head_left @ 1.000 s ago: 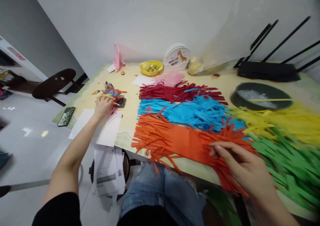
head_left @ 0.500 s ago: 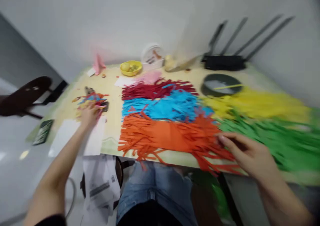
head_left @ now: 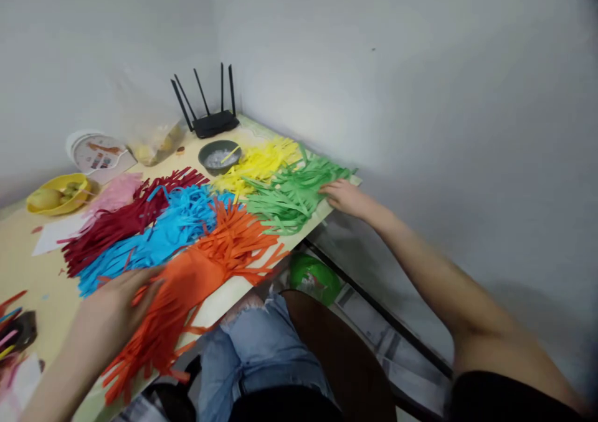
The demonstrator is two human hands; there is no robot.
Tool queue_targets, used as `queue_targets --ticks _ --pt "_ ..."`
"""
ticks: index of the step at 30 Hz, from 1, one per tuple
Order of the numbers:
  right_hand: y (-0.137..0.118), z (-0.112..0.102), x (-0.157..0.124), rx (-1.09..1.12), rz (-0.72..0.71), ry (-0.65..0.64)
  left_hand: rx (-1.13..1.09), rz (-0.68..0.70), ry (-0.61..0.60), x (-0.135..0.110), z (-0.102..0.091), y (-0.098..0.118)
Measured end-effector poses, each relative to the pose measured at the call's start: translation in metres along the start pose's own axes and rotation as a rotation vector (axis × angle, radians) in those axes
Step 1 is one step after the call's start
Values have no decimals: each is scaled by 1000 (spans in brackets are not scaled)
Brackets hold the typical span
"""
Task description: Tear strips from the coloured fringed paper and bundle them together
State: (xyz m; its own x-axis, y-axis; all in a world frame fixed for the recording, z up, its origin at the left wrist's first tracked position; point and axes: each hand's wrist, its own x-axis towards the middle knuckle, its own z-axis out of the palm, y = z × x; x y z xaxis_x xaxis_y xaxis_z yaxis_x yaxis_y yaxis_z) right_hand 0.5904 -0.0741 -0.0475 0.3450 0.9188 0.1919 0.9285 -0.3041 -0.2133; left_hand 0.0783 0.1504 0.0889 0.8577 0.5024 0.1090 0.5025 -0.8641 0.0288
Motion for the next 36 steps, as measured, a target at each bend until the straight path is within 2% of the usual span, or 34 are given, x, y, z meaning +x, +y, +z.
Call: queue_targets --ticks 3,5,7,9,11,13,15,18,25,29,32,36 --pt "10 4 7 -73 -26 -45 -129 322 -109 91 9 93" --pt "14 4 11 -114 -33 -73 -225 476 -167 148 23 149" --pt "17 2 15 -149 -36 -104 -273 463 -197 198 44 196" --pt "18 -1 17 -180 -32 -133 -282 429 -194 238 70 232" --pt "19 -4 20 -204 -29 -157 -287 391 -201 266 96 260" --pt "20 -6 23 -220 -29 -174 -294 349 -210 283 118 277" --pt "21 -8 25 -228 -26 -180 -301 303 -211 292 134 286" --pt "22 -10 29 -222 -18 -172 -321 237 -200 298 146 290" --pt "26 -19 26 -116 -28 -114 -393 103 -177 309 150 292" --pt "16 -22 9 -42 31 7 -444 28 -79 310 146 293" --pt "-3 -10 1 9 74 14 -492 -26 40 309 136 287" --pt "-21 8 8 53 125 -14 -536 -109 228 307 109 259"
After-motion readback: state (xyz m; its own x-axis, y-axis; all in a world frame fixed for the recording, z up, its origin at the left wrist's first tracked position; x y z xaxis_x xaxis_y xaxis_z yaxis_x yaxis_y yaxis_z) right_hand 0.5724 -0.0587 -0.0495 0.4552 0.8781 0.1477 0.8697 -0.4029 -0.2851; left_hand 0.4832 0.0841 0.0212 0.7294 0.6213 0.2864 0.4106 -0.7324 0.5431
